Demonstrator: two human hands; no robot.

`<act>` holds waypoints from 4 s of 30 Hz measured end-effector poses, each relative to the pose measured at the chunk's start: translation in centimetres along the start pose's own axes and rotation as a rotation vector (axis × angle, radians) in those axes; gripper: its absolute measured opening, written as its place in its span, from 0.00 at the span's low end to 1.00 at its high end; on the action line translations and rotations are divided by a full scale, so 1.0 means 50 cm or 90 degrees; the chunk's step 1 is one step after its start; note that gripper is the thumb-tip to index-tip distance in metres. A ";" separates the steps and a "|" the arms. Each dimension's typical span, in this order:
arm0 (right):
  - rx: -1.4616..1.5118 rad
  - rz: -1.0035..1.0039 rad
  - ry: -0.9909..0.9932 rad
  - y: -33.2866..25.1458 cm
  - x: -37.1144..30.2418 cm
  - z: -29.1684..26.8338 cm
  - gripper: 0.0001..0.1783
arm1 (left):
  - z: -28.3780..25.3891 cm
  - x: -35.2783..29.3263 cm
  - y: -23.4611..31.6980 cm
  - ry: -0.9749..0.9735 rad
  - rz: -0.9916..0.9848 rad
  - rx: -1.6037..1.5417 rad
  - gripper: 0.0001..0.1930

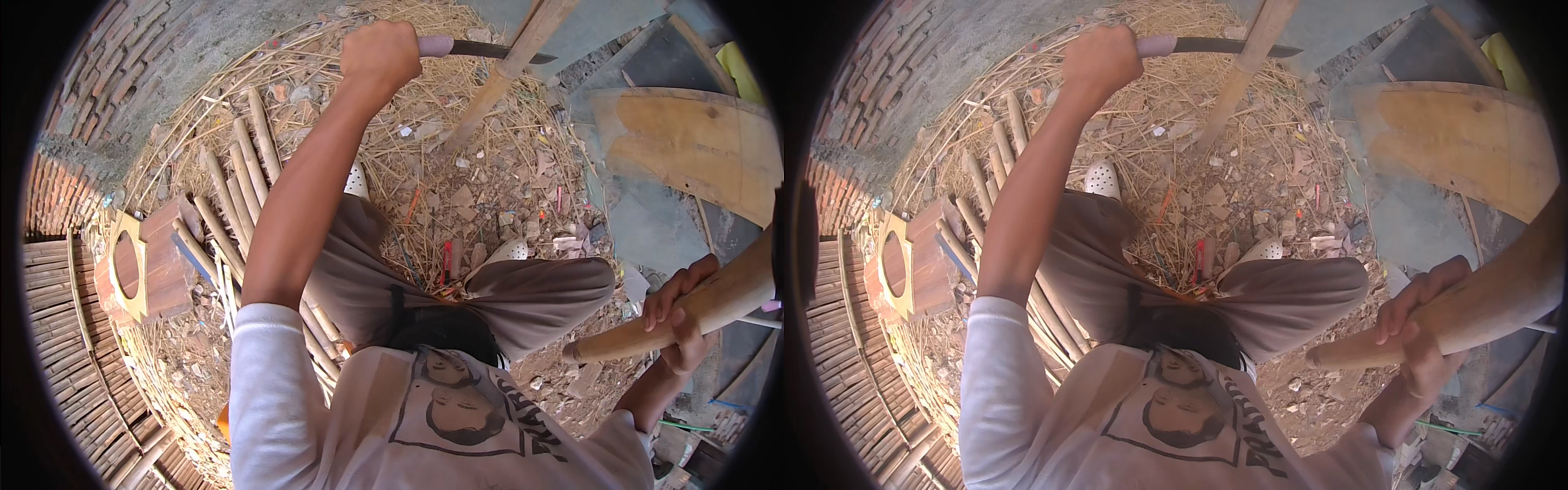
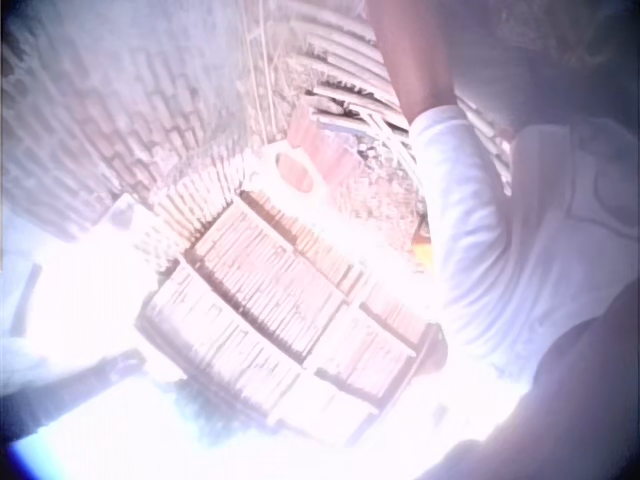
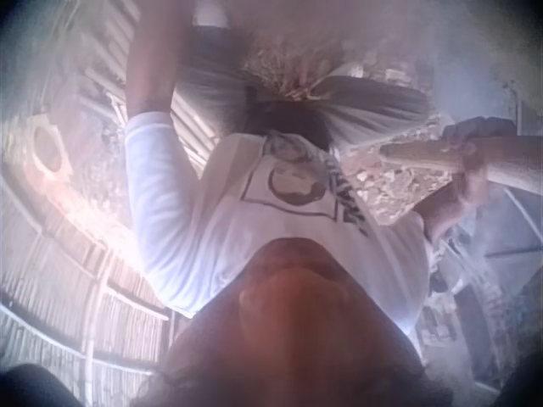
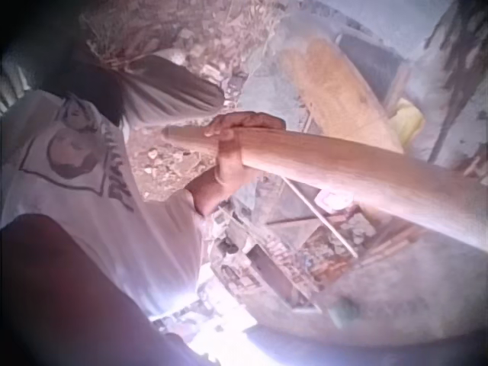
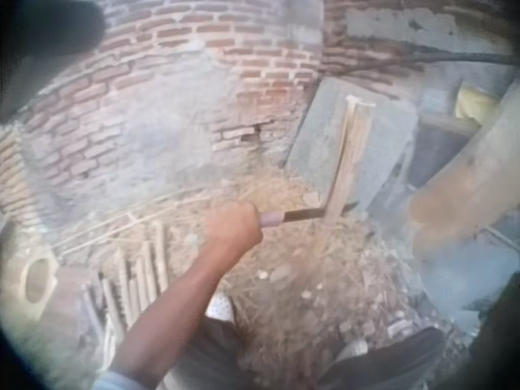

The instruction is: The person sits on the ground and uses a machete and a wooden mallet to split bamboo poles. They position the bamboo vertically, strike it with the mallet to drive the machete blade through the material, and separate the resulting strips.

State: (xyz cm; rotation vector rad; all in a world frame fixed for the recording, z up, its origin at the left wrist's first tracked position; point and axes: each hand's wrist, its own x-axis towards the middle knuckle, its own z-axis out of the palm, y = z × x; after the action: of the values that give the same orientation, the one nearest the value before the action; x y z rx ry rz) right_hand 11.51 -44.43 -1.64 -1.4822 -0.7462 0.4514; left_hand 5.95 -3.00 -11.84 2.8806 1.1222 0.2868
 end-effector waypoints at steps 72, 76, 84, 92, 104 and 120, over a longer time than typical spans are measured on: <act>0.031 0.132 0.017 -0.041 -0.027 -0.069 0.22 | 0.070 0.059 0.045 0.017 0.003 -0.031 0.12; -0.050 -0.086 0.068 0.018 0.025 -0.030 0.20 | 0.070 0.051 0.047 0.025 0.002 -0.012 0.12; -0.120 0.615 -0.037 0.102 -0.001 -0.029 0.20 | 0.086 0.018 0.048 -0.019 -0.001 -0.018 0.12; -0.075 0.002 0.102 0.055 0.032 -0.022 0.16 | 0.073 0.039 0.063 -0.005 0.008 -0.039 0.11; 0.058 0.047 -0.018 -0.015 -0.004 -0.056 0.17 | 0.098 0.037 0.044 0.010 -0.004 -0.048 0.11; -0.154 0.016 0.058 -0.032 -0.060 -0.082 0.19 | 0.121 0.044 0.026 -0.013 -0.010 -0.050 0.12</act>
State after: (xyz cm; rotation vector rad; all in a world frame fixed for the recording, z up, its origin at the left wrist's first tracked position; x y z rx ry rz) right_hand 11.93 -49.54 -0.27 -1.7282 -0.7286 0.3182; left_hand 9.55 -2.28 -17.30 2.7994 1.1042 0.2938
